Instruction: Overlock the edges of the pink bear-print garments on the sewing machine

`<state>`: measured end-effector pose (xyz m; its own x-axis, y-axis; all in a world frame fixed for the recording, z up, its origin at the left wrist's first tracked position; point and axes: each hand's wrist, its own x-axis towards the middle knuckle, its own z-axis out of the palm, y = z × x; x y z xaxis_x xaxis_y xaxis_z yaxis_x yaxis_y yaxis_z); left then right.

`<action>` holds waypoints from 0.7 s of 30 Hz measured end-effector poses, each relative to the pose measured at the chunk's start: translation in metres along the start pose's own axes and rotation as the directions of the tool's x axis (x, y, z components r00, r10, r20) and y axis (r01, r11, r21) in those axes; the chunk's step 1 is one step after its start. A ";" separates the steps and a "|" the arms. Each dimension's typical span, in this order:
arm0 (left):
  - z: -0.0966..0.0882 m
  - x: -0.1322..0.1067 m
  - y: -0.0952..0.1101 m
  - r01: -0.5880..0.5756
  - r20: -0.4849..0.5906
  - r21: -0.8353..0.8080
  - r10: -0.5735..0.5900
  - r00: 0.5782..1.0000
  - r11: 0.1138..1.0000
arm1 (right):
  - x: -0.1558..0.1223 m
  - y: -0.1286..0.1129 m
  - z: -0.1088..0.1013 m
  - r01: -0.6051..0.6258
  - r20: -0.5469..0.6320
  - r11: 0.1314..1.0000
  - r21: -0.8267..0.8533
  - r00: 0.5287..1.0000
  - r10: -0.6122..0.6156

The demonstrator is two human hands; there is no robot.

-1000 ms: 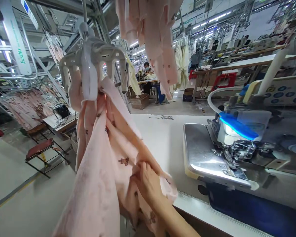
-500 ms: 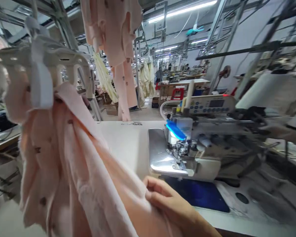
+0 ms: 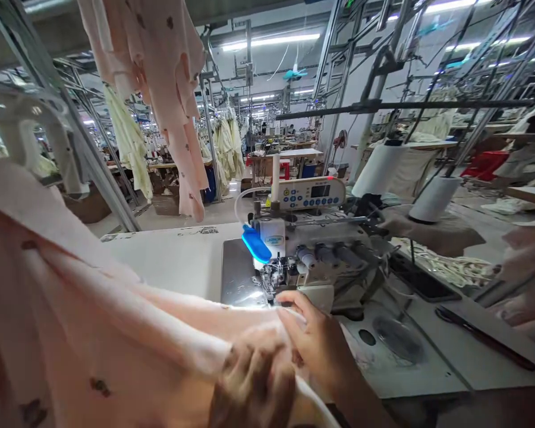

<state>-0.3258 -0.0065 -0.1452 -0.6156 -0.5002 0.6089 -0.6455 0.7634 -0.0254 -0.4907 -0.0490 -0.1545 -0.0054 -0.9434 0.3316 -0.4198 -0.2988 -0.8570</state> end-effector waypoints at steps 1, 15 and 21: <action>0.011 0.003 -0.009 0.042 -0.036 0.041 -0.041 0.999 0.998 | 0.007 0.004 0.003 -0.016 -0.083 0.997 -0.073 0.997 0.010; -0.009 0.007 -0.028 0.198 0.014 -0.276 -0.202 0.979 0.941 | -0.055 0.006 0.037 -0.074 -0.025 0.790 0.608 0.993 0.112; -0.020 0.024 -0.047 0.391 0.147 -0.046 -0.381 0.913 0.919 | -0.044 0.008 0.043 -0.192 0.124 0.798 0.572 0.981 0.148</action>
<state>-0.3015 -0.0460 -0.1139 -0.3819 -0.8077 0.4492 -0.8134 0.5245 0.2515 -0.4550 -0.0161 -0.1923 0.0451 -0.9877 0.1499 0.1848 -0.1392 -0.9729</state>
